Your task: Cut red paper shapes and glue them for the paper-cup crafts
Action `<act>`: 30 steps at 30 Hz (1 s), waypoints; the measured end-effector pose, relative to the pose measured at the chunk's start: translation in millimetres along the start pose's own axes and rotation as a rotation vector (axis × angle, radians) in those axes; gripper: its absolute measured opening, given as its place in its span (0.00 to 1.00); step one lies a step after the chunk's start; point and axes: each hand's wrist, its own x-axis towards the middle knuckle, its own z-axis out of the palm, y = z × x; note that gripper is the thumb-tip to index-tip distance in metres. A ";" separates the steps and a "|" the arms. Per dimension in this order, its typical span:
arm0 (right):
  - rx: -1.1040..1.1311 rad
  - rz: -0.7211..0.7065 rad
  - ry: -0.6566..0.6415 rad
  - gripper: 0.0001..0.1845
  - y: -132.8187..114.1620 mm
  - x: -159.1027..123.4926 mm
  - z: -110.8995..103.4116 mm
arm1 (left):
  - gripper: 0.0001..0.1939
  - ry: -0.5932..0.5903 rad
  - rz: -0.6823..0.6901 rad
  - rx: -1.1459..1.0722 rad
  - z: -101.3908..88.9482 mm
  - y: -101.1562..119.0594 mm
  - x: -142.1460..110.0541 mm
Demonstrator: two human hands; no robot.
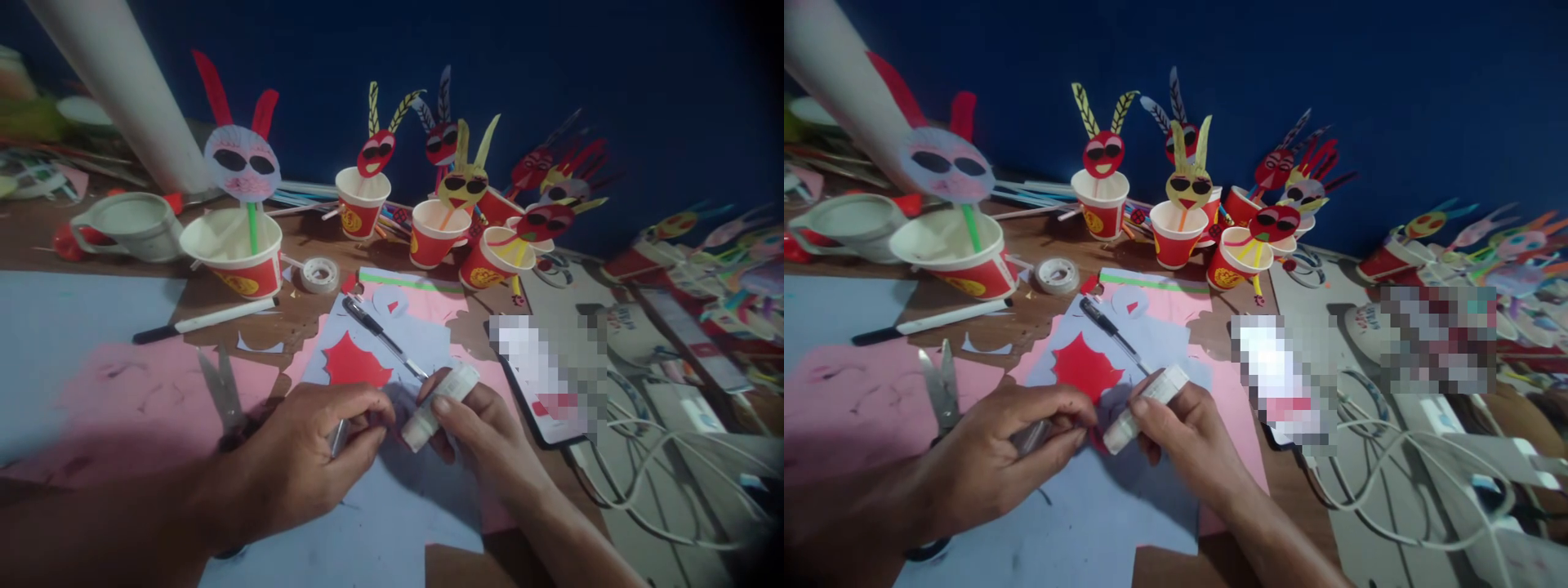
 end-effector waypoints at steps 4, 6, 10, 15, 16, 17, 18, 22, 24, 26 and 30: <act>0.032 0.014 -0.003 0.15 1.9 0.6 1.1 | 0.08 -0.015 -0.021 -0.023 1.9 -1.5 0.2; 0.057 0.029 0.005 0.15 2.6 1.0 1.5 | 0.07 -0.020 -0.068 -0.034 2.6 -1.2 -0.3; 0.145 0.056 0.056 0.14 3.5 2.1 0.2 | 0.03 -0.020 -0.187 -0.193 4.3 -0.4 -0.4; 0.171 -0.012 0.134 0.12 5.3 4.8 -5.2 | 0.04 -0.081 -0.382 -0.610 6.5 -6.8 6.6; 0.161 -0.030 0.151 0.11 5.4 5.5 -6.1 | 0.05 -0.106 -0.420 -0.678 6.5 -8.2 7.9; 0.151 -0.045 0.170 0.11 5.3 6.3 -6.9 | 0.06 -0.125 -0.446 -0.723 6.4 -9.1 8.6; 0.145 -0.058 0.187 0.10 5.1 6.9 -7.4 | 0.06 -0.133 -0.457 -0.737 6.0 -9.4 8.8; 0.139 -0.107 0.233 0.09 4.3 7.9 -8.5 | 0.05 -0.110 -0.391 -0.496 3.2 -4.7 3.8; 0.133 -0.119 0.244 0.09 4.4 7.5 -8.6 | 0.06 -0.127 -0.336 -0.330 2.1 -1.0 0.0; 0.131 -0.118 0.244 0.09 4.7 7.0 -8.4 | 0.08 -0.161 -0.279 -0.232 1.6 1.3 -2.6; 0.108 -0.111 0.264 0.09 4.7 6.3 -7.3 | 0.12 -0.171 -0.252 -0.194 1.2 0.5 -2.5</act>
